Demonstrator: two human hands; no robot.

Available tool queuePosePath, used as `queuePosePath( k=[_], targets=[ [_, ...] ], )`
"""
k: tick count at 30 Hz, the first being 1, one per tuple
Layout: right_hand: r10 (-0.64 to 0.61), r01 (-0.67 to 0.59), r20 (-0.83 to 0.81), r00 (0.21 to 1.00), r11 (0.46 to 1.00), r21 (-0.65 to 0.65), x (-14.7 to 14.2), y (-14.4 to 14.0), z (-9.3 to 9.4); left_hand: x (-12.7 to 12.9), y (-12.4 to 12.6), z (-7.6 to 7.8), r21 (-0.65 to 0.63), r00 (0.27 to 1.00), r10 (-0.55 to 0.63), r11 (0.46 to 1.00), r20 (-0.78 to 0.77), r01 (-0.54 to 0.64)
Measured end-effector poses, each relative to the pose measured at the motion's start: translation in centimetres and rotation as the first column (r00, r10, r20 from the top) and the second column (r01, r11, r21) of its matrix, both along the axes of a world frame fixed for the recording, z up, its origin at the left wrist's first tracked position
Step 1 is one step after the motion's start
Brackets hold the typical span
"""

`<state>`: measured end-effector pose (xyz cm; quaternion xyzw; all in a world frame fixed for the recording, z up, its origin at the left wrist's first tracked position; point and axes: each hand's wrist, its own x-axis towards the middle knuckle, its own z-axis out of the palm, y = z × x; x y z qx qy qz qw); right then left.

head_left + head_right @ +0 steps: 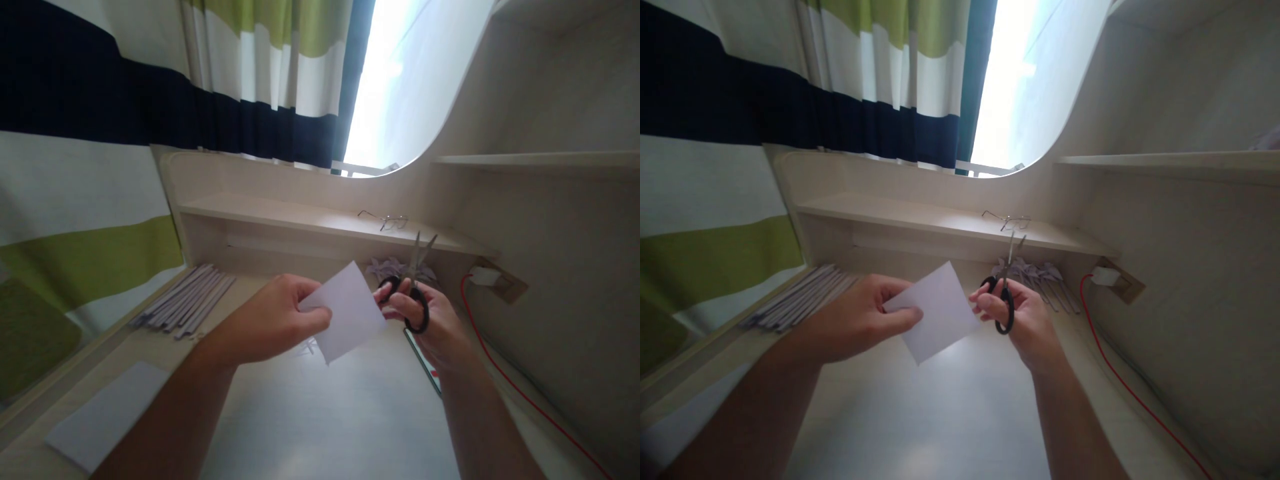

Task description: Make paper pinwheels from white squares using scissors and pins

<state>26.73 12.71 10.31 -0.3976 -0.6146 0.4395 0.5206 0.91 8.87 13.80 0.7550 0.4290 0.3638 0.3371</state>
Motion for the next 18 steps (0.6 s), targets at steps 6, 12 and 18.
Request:
queuePosePath(
  k=[6, 12, 18],
  targets=[
    [0.152, -0.154, -0.02, 0.988, 0.977, -0.149, -1.7, -1.4, -0.9, 0.4, 1.0, -0.5, -0.071, 0.996, -0.048, 0.996, 0.077, 0.054],
    [0.005, -0.03, -0.214, 0.977, 0.993, -0.111, -2.9, -1.2, -1.7, 0.7, 1.5, -0.5, -0.056, 0.967, 0.027, 0.998, 0.252, -0.014],
    [-0.004, -0.031, -0.297, 0.955, 0.993, -0.115, -3.6, -1.1, -2.0, 1.4, 1.1, -0.7, -0.164, 0.97, -0.086, 0.978, 0.229, 0.125]
  ],
)
